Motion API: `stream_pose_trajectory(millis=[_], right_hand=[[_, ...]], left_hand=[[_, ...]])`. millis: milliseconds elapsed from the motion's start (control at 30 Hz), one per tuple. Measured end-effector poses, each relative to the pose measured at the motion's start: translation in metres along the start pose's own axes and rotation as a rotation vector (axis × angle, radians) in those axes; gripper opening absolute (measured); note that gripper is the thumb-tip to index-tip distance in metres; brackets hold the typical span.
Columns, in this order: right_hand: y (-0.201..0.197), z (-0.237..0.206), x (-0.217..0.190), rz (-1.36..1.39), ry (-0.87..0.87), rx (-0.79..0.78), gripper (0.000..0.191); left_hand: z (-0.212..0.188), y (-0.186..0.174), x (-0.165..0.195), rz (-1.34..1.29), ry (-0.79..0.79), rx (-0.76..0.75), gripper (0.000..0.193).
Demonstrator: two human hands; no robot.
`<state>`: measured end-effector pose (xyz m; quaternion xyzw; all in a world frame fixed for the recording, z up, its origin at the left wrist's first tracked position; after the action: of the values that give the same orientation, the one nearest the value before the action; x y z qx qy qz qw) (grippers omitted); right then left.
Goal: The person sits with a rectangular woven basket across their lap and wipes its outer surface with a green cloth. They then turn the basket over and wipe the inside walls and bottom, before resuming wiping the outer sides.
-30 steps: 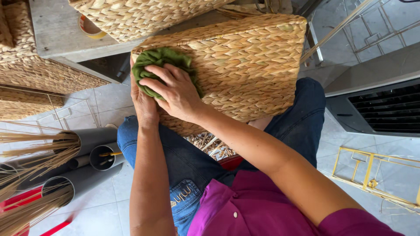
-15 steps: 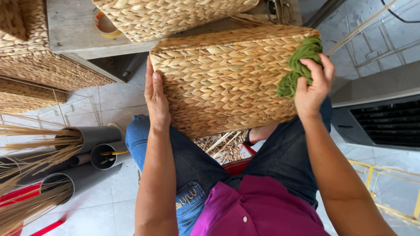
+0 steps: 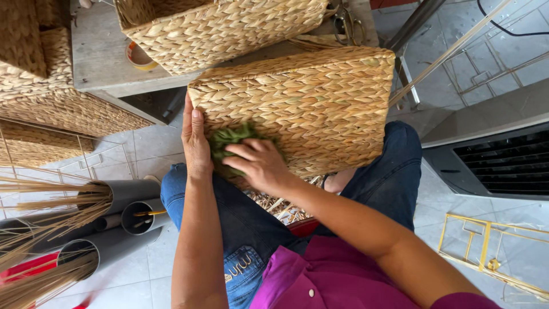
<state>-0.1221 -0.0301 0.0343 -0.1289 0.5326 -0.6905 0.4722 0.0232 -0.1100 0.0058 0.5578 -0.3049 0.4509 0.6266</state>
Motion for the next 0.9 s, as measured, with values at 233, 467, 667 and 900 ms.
stream_pose_trajectory(millis=[233,467,667,900], right_hand=[[-0.110,-0.105,0.115,-0.175,0.300,0.097,0.036],[-0.137,-0.152,0.130,-0.153,0.499,0.321,0.033],[-0.038,-0.066,0.031,0.111,0.191,0.138,0.043],[0.024,-0.040,-0.026,0.140,-0.007,-0.169,0.043]], left_hand=[[-0.008,0.006,0.006,0.060,0.058,-0.002,0.057],[-0.007,0.009,0.002,0.054,0.030,0.006,0.056],[-0.003,-0.002,-0.001,0.034,0.046,0.012,0.057],[-0.005,-0.013,-0.009,0.025,0.039,-0.038,0.059]])
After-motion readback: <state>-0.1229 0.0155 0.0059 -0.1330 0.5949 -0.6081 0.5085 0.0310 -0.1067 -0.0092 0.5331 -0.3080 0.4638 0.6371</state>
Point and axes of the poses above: each hand's wrist, its own z-axis towards the middle knuckle, its own y-axis out of the palm, x = y × z, the point moved 10 cm from there along z, towards the middle knuckle, and after that the axes turned 8 degrees about -x, right-handed, at the moved point
